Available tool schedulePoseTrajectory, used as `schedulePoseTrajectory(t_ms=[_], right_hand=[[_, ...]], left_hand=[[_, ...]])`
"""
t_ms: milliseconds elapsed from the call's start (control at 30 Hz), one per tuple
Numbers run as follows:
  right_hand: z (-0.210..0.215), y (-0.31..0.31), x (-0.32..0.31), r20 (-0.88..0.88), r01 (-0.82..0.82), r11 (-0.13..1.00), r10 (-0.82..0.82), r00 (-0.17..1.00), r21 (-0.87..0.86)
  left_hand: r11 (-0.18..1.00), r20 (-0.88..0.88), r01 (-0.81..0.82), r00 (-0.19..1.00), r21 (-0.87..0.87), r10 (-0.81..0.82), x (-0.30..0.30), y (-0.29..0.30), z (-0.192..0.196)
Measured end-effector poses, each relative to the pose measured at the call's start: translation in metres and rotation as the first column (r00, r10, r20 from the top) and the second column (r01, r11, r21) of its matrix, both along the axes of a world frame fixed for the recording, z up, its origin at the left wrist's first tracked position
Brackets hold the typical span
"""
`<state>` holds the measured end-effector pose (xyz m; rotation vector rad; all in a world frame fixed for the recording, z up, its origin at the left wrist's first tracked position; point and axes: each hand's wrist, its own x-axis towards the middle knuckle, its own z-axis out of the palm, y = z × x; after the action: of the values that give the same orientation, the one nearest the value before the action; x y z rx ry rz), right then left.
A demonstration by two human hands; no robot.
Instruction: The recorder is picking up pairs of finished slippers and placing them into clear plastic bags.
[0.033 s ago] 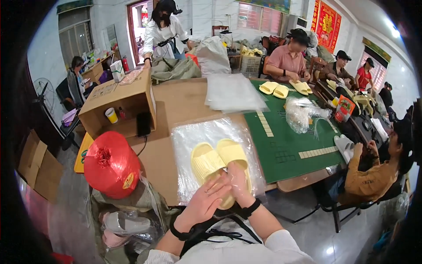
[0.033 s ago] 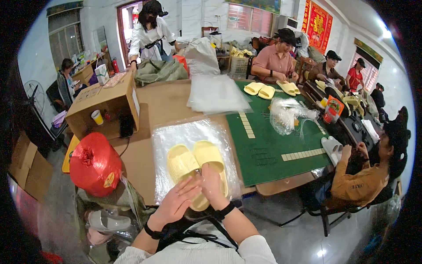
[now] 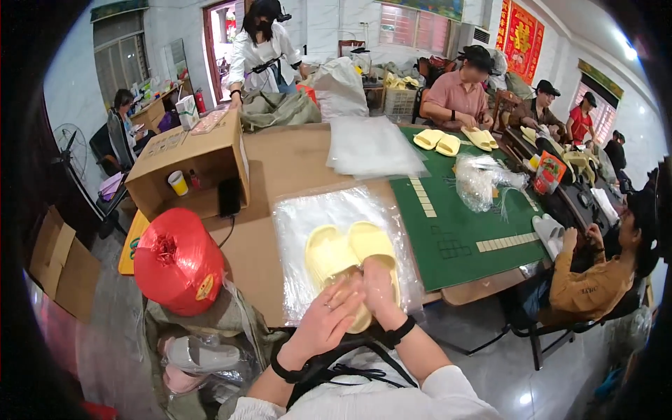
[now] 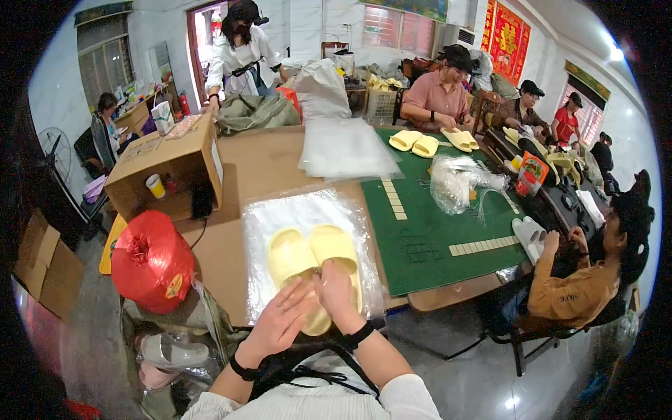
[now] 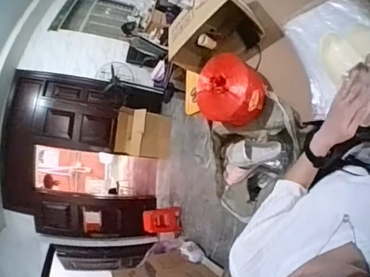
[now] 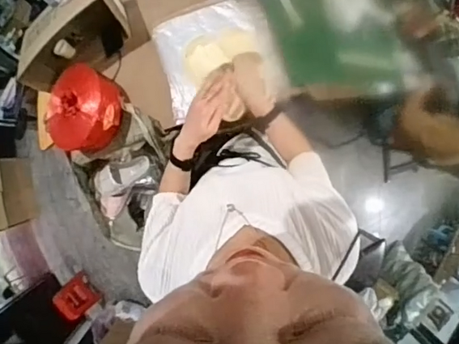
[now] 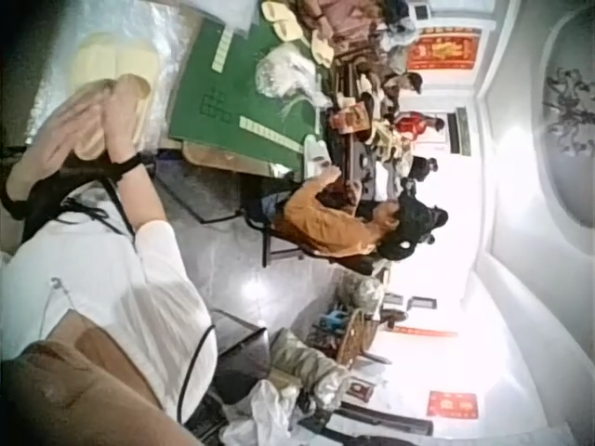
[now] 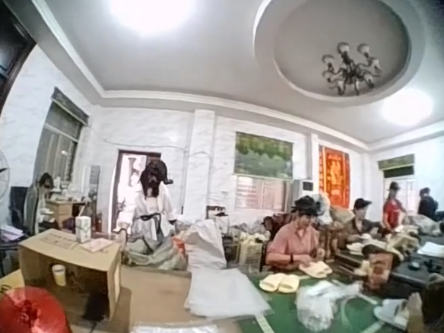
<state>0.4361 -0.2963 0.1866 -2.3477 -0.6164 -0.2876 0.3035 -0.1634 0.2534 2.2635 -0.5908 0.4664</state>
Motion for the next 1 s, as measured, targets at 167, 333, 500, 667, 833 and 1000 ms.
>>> schedulePoseTrajectory(t_ms=[167,333,500,667,833,1000], right_hand=[[0.012,-0.005,-0.002,-0.046,0.018,1.0,-0.018,0.999,0.004],[-0.002,-0.015,-0.005,-0.029,-0.03,0.997,0.032,0.999,0.065],[0.004,-0.018,-0.031,0.02,-0.063,0.997,0.064,0.998,-0.044],[0.004,-0.022,-0.026,0.02,0.065,0.997,-0.065,0.998,-0.038],[0.016,-0.014,-0.004,-0.083,0.192,0.98,-0.195,0.977,-0.048],[-0.065,-0.001,0.031,-0.346,0.213,0.887,-0.065,0.936,0.41]], left_hand=[[0.928,0.008,-0.372,0.928,0.003,0.372,-0.006,-0.001,-0.024],[0.895,0.033,-0.446,0.894,-0.035,0.447,0.005,0.013,-0.031],[0.874,0.03,-0.474,0.877,-0.11,0.479,0.005,0.016,-0.037],[0.912,0.031,-0.404,0.913,-0.066,0.407,-0.006,0.007,-0.019],[0.961,0.039,-0.274,0.961,0.035,0.273,-0.015,-0.015,-0.018],[0.995,-0.084,-0.089,0.992,0.049,0.093,-0.011,-0.041,-0.019]])
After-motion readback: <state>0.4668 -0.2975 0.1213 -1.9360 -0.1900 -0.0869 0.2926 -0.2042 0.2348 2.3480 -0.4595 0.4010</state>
